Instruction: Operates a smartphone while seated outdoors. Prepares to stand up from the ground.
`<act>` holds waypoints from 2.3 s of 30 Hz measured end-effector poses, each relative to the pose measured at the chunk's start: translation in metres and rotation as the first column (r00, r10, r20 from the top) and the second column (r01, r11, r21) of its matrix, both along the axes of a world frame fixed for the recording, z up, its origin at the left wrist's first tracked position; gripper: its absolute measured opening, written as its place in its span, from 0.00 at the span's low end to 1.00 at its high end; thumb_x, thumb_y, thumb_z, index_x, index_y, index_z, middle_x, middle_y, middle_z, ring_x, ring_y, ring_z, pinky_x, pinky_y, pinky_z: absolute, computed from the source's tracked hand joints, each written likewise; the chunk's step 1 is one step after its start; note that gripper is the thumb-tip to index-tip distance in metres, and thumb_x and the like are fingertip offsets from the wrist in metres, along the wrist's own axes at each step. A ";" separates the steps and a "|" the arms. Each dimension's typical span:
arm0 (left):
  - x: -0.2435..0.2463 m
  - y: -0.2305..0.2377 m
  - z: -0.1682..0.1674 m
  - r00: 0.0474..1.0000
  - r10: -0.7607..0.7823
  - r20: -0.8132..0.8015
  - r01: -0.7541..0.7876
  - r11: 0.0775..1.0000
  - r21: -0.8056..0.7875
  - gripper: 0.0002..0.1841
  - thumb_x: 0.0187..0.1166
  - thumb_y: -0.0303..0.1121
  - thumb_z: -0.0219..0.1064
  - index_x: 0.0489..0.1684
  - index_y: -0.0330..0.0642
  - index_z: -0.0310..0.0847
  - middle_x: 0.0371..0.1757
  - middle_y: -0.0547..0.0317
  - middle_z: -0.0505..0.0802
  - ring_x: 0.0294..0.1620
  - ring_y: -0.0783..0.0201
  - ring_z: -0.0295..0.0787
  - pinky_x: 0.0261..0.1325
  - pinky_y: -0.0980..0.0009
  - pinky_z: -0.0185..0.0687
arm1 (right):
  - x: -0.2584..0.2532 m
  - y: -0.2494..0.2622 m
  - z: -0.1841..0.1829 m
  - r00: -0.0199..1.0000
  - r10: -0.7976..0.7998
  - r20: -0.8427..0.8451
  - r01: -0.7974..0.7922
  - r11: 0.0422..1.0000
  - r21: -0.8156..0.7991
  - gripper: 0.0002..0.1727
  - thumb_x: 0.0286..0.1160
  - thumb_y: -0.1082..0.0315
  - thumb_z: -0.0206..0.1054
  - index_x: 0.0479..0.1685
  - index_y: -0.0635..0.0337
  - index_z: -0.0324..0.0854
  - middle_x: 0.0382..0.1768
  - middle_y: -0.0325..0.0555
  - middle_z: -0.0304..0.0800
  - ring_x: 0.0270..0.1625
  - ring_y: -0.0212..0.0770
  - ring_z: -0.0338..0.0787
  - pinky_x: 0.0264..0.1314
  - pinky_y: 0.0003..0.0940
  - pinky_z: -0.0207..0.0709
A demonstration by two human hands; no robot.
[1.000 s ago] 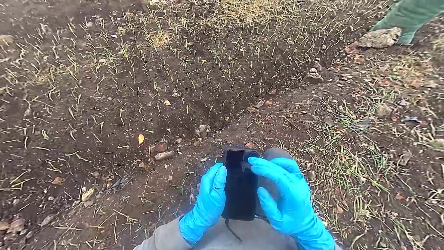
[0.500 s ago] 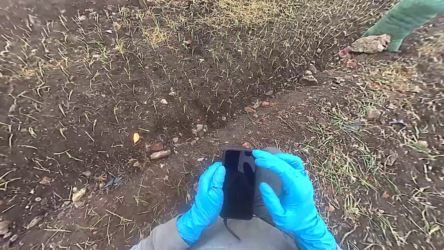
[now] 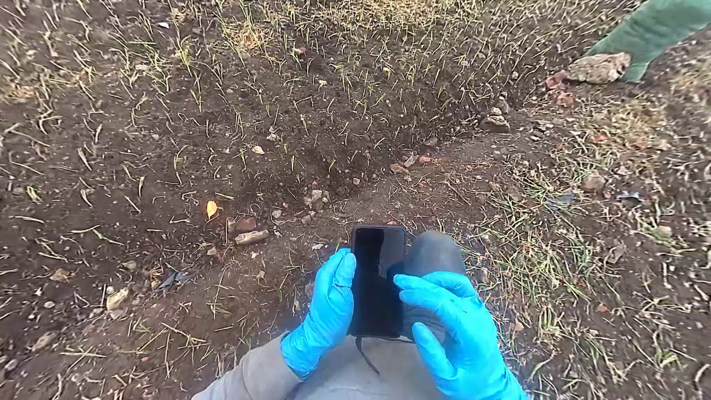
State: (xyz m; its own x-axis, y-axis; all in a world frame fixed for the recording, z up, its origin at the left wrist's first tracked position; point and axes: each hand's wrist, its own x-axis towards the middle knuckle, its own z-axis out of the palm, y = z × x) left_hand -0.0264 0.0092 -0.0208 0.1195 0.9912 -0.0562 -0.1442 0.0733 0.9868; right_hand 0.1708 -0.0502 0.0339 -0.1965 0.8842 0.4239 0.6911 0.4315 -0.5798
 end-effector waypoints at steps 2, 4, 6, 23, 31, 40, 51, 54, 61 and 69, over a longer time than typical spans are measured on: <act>0.000 0.000 -0.001 1.000 0.009 -0.013 -0.008 1.000 0.006 0.21 0.94 0.40 0.45 0.51 0.43 0.88 0.42 0.61 0.93 0.47 0.68 0.92 0.54 0.66 0.91 | 0.002 -0.003 0.001 0.999 -0.038 -0.034 0.038 0.999 0.012 0.22 0.85 0.44 0.48 0.56 0.39 0.85 0.61 0.30 0.93 0.68 0.30 0.82 0.74 0.32 0.69; 0.000 0.000 0.001 1.000 0.004 0.002 -0.004 1.000 -0.002 0.22 0.95 0.43 0.45 0.55 0.44 0.88 0.46 0.60 0.95 0.49 0.67 0.93 0.56 0.64 0.92 | 0.003 -0.005 0.001 0.997 -0.060 -0.056 0.062 0.997 0.034 0.22 0.85 0.44 0.48 0.56 0.39 0.86 0.60 0.31 0.93 0.67 0.31 0.83 0.73 0.32 0.70; 0.000 0.000 0.004 1.000 -0.003 0.030 0.003 1.000 -0.020 0.23 0.95 0.43 0.44 0.56 0.44 0.88 0.48 0.59 0.95 0.51 0.65 0.94 0.57 0.63 0.93 | 0.005 -0.007 0.001 0.996 -0.068 -0.058 0.071 0.997 0.042 0.22 0.85 0.44 0.48 0.55 0.40 0.86 0.59 0.31 0.94 0.67 0.31 0.84 0.73 0.32 0.71; 0.003 -0.007 0.020 1.000 -0.016 -0.006 0.015 0.999 -0.029 0.21 0.96 0.42 0.44 0.51 0.46 0.87 0.41 0.60 0.92 0.43 0.67 0.92 0.47 0.66 0.92 | 0.002 -0.021 -0.003 0.965 -0.100 -0.243 0.102 0.995 -0.005 0.20 0.85 0.44 0.52 0.53 0.39 0.87 0.57 0.30 0.94 0.67 0.34 0.85 0.72 0.35 0.75; 0.000 -0.011 0.024 1.000 -0.027 0.003 0.027 0.999 -0.032 0.23 0.96 0.44 0.44 0.55 0.45 0.87 0.44 0.58 0.94 0.46 0.65 0.93 0.50 0.63 0.93 | -0.011 -0.023 -0.003 0.995 -0.049 -0.084 0.050 0.999 0.010 0.22 0.83 0.44 0.50 0.54 0.41 0.88 0.60 0.31 0.94 0.68 0.31 0.83 0.73 0.33 0.70; -0.004 -0.012 0.027 0.999 -0.022 -0.028 0.020 0.998 -0.061 0.23 0.97 0.44 0.43 0.54 0.45 0.86 0.43 0.58 0.92 0.45 0.64 0.92 0.47 0.63 0.92 | -0.021 -0.032 -0.005 0.998 0.034 -0.043 -0.033 0.999 0.014 0.21 0.84 0.48 0.48 0.51 0.43 0.86 0.59 0.32 0.94 0.65 0.30 0.85 0.70 0.30 0.71; -0.005 -0.011 0.031 0.999 -0.032 -0.005 0.032 0.999 -0.031 0.23 0.97 0.44 0.42 0.57 0.45 0.86 0.47 0.57 0.93 0.48 0.64 0.93 0.51 0.61 0.93 | -0.019 -0.027 -0.002 0.998 -0.009 -0.064 0.010 1.000 0.017 0.21 0.84 0.48 0.48 0.51 0.41 0.88 0.58 0.29 0.94 0.67 0.29 0.83 0.72 0.31 0.69; -0.004 -0.012 0.031 0.999 -0.039 -0.004 0.039 0.998 -0.041 0.23 0.97 0.45 0.42 0.59 0.46 0.86 0.48 0.57 0.93 0.50 0.63 0.93 0.52 0.61 0.93 | -0.015 -0.024 -0.001 0.993 -0.021 -0.119 0.025 0.999 0.028 0.21 0.85 0.47 0.49 0.51 0.41 0.88 0.57 0.29 0.94 0.67 0.30 0.83 0.72 0.32 0.70; -0.003 -0.010 0.033 0.999 -0.032 -0.028 0.030 0.999 -0.044 0.23 0.97 0.43 0.42 0.60 0.44 0.86 0.50 0.58 0.93 0.52 0.65 0.92 0.55 0.62 0.92 | 0.003 -0.020 0.004 0.959 -0.070 -0.273 0.073 0.997 0.002 0.19 0.85 0.46 0.53 0.56 0.38 0.88 0.59 0.28 0.93 0.71 0.35 0.83 0.74 0.37 0.73; -0.004 -0.010 0.034 0.999 -0.039 -0.013 0.038 0.997 -0.064 0.24 0.97 0.44 0.41 0.56 0.45 0.86 0.47 0.57 0.93 0.48 0.64 0.92 0.51 0.61 0.92 | 0.044 -0.008 -0.008 0.919 -0.207 -0.335 0.213 0.977 -0.021 0.19 0.84 0.50 0.59 0.60 0.48 0.88 0.62 0.35 0.91 0.71 0.41 0.84 0.75 0.42 0.76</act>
